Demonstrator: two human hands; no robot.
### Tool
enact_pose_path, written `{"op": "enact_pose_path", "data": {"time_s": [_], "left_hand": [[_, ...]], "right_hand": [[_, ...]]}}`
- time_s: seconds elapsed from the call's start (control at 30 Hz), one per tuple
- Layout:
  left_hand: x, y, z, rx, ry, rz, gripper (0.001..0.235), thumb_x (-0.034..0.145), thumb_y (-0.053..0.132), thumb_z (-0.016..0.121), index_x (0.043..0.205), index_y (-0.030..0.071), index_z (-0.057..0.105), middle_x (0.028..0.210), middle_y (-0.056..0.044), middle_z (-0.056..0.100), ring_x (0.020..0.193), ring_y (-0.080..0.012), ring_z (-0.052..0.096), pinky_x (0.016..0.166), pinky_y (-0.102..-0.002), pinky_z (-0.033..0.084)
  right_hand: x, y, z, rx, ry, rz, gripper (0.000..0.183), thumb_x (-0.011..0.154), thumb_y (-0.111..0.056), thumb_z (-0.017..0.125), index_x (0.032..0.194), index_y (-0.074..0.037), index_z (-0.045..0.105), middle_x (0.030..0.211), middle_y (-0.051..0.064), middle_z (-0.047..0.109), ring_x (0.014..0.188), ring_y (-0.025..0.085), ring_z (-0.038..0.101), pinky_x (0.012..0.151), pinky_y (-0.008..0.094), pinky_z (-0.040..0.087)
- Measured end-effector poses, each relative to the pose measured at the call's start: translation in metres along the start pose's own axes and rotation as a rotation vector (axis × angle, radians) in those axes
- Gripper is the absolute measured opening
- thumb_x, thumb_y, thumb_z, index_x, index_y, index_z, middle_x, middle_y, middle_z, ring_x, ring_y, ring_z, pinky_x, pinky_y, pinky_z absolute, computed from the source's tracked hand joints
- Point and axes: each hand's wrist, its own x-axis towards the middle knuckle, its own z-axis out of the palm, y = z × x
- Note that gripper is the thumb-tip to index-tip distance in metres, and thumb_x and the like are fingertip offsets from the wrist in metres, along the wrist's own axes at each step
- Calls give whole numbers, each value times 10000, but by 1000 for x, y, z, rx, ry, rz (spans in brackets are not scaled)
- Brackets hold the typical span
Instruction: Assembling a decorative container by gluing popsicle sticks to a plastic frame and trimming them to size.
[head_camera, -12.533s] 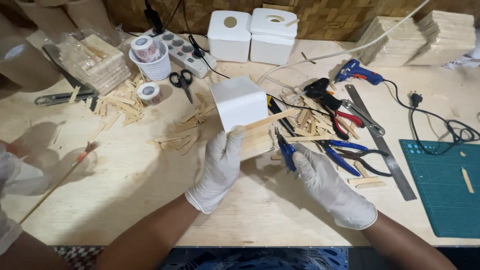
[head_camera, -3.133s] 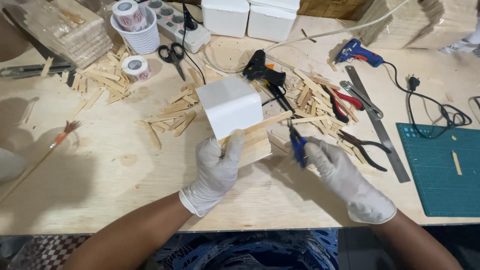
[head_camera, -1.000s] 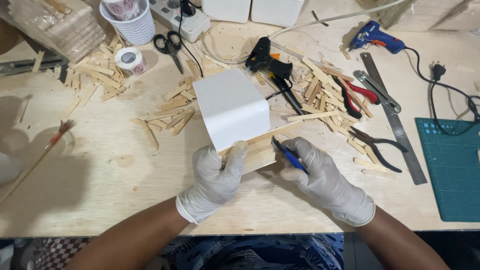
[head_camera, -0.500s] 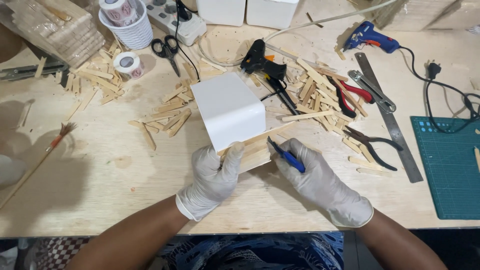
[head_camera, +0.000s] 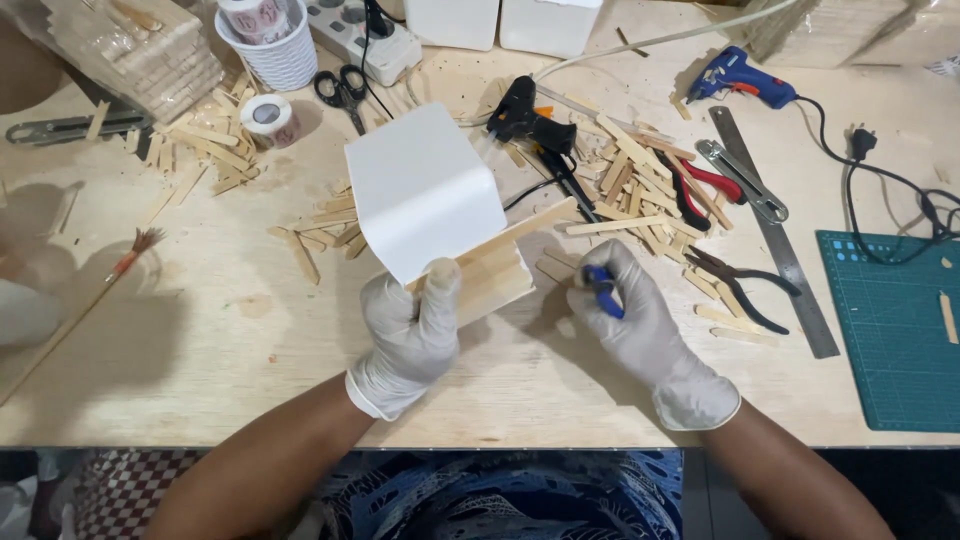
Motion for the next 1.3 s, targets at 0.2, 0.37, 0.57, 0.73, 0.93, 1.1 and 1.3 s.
{"op": "enact_pose_path", "data": {"time_s": [0.2, 0.37, 0.57, 0.73, 0.93, 1.1, 1.3], "left_hand": [[10, 11, 10, 114, -34, 147, 105, 900, 26, 716, 879, -77, 713, 723, -181, 708, 609, -280, 699, 587, -353, 565], [10, 9, 11, 64, -168, 67, 124, 833, 19, 802, 880, -59, 719, 741, -218, 716, 706, -382, 748, 613, -364, 584], [24, 43, -2, 167, -403, -382, 178, 845, 208, 788, 957, 72, 770, 782, -143, 770, 811, -109, 653, 707, -386, 586], [55, 88, 1, 837, -837, -216, 201, 932, 264, 639, 1001, 95, 723, 742, -152, 753, 736, -283, 722, 619, -446, 581], [24, 4, 0, 1235, -985, 8, 270, 920, 272, 638, 1098, 89, 728, 691, -78, 738, 649, -298, 737, 542, -429, 566], [29, 33, 17, 1187, -803, 148, 687, 835, 405, 756, 1360, 2, 573, 803, -169, 734, 683, -323, 730, 551, -496, 563], [12, 44, 53, 932, -637, 395, 607, 1089, 436, 219, 1465, -7, 392, 1327, -198, 619, 1137, -284, 657, 864, -358, 567]], "right_hand": [[9, -4, 4, 307, 344, -27, 201, 1008, -271, 650, 1090, -89, 628, 812, 66, 627, 756, 145, 582, 787, 312, 537], [25, -32, 3, 447, 448, 27, 82, 938, -46, 717, 1003, -23, 674, 835, 123, 650, 670, 184, 615, 736, 364, 562], [47, -37, -33, 610, 597, 34, 93, 953, -126, 733, 961, -107, 642, 780, 0, 601, 686, 141, 583, 744, 319, 512], [56, -17, -68, 491, 705, 48, 119, 966, -138, 757, 959, -123, 640, 755, 4, 592, 684, 135, 576, 742, 308, 512], [58, 4, -64, 110, 682, 129, 97, 902, -179, 805, 914, -145, 715, 667, 27, 632, 607, 105, 574, 654, 221, 411], [45, -19, -63, -24, 635, 146, 158, 836, -170, 865, 950, -146, 759, 686, 43, 663, 620, 114, 591, 675, 212, 448], [23, -48, -75, -147, 361, 236, 31, 904, -157, 737, 917, -132, 723, 841, -11, 710, 781, 84, 630, 732, 229, 521]]}}
